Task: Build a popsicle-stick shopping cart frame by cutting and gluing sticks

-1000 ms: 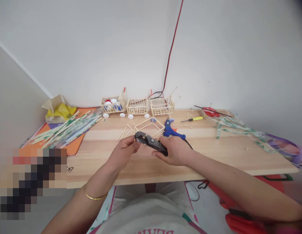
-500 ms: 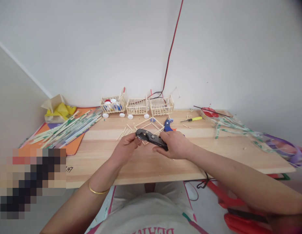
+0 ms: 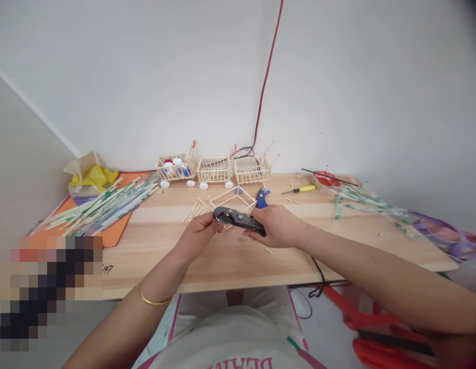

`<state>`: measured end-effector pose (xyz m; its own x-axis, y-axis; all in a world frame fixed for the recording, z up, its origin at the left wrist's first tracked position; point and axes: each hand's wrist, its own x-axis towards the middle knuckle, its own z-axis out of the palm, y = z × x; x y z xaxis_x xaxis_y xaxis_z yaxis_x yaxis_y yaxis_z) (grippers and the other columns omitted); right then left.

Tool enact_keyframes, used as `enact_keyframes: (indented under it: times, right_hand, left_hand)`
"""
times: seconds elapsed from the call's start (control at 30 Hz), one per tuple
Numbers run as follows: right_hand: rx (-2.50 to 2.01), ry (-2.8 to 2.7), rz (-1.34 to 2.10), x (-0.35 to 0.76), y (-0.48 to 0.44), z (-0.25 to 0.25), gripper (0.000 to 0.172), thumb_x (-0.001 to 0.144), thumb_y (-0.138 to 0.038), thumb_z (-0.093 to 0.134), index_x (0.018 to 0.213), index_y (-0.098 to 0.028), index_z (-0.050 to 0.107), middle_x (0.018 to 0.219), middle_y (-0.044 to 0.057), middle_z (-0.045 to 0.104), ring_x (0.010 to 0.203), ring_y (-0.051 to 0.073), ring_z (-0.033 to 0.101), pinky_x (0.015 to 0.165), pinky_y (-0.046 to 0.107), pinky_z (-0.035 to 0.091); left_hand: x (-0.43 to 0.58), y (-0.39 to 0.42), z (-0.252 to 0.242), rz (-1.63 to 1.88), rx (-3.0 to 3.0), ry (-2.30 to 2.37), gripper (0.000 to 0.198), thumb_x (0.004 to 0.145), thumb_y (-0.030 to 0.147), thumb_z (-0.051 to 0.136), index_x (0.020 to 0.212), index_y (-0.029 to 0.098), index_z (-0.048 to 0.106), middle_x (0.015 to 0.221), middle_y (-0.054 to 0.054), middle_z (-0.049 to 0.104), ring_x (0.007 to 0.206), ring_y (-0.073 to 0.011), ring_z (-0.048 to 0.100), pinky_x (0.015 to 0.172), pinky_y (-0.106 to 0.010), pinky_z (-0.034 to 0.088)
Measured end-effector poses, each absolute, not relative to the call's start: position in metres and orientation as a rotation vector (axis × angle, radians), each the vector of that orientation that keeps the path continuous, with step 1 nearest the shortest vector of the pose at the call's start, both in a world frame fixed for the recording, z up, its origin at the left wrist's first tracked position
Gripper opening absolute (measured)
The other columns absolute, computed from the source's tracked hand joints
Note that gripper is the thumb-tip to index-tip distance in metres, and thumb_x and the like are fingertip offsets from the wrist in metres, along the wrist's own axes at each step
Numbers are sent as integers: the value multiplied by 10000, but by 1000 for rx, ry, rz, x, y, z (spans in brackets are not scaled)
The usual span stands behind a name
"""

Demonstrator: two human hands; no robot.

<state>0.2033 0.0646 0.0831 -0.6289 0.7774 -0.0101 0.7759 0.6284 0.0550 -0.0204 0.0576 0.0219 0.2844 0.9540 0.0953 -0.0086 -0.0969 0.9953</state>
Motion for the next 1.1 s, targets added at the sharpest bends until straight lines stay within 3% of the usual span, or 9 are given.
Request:
enact_keyframes:
  times: [0.13,0.37,0.8,0.97,1.1]
  right_hand:
    - [1310,2839,42,205,63,85,427,852,-557,431,858,-151,566,762,101,668,684,220,624,567,278,320]
    - [1359,2891,81,204,56,84,474,824,-608,441,937,-163,560,822,94,645,722,219,599,570,277,299]
    - [1281,2924,9,211,59,82,427,845,-559,444,813,-147,554,703,92,651,622,190,585,551,267,271]
    - [1413,2920,-149,210,54,82,408,841,-560,465,791,-163,547,702,72,650,609,171,585,527,246,272]
    - [1428,2922,-113,211,50,79,370,848,-516,475,791,-159,553,684,72,639,588,170,573,526,252,275]
  left_hand:
    - [-23,58,22,1044,1376,876,216,772,353,626,737,141,646,636,7,520,629,-115,429,624,-240,345]
    - [-26,57,29,1103,1410,853,198,746,264,665,909,165,717,851,-38,667,834,-181,539,804,-297,390]
    - [-33,54,43,964,1357,840,210,672,273,712,842,152,730,702,-17,629,682,-141,481,667,-260,367]
    - [-31,57,46,942,1311,841,223,736,356,665,796,142,685,616,18,506,548,-78,324,531,-217,253]
    - [-31,58,51,871,1373,813,221,741,350,651,782,135,676,598,27,463,552,-79,299,531,-219,236]
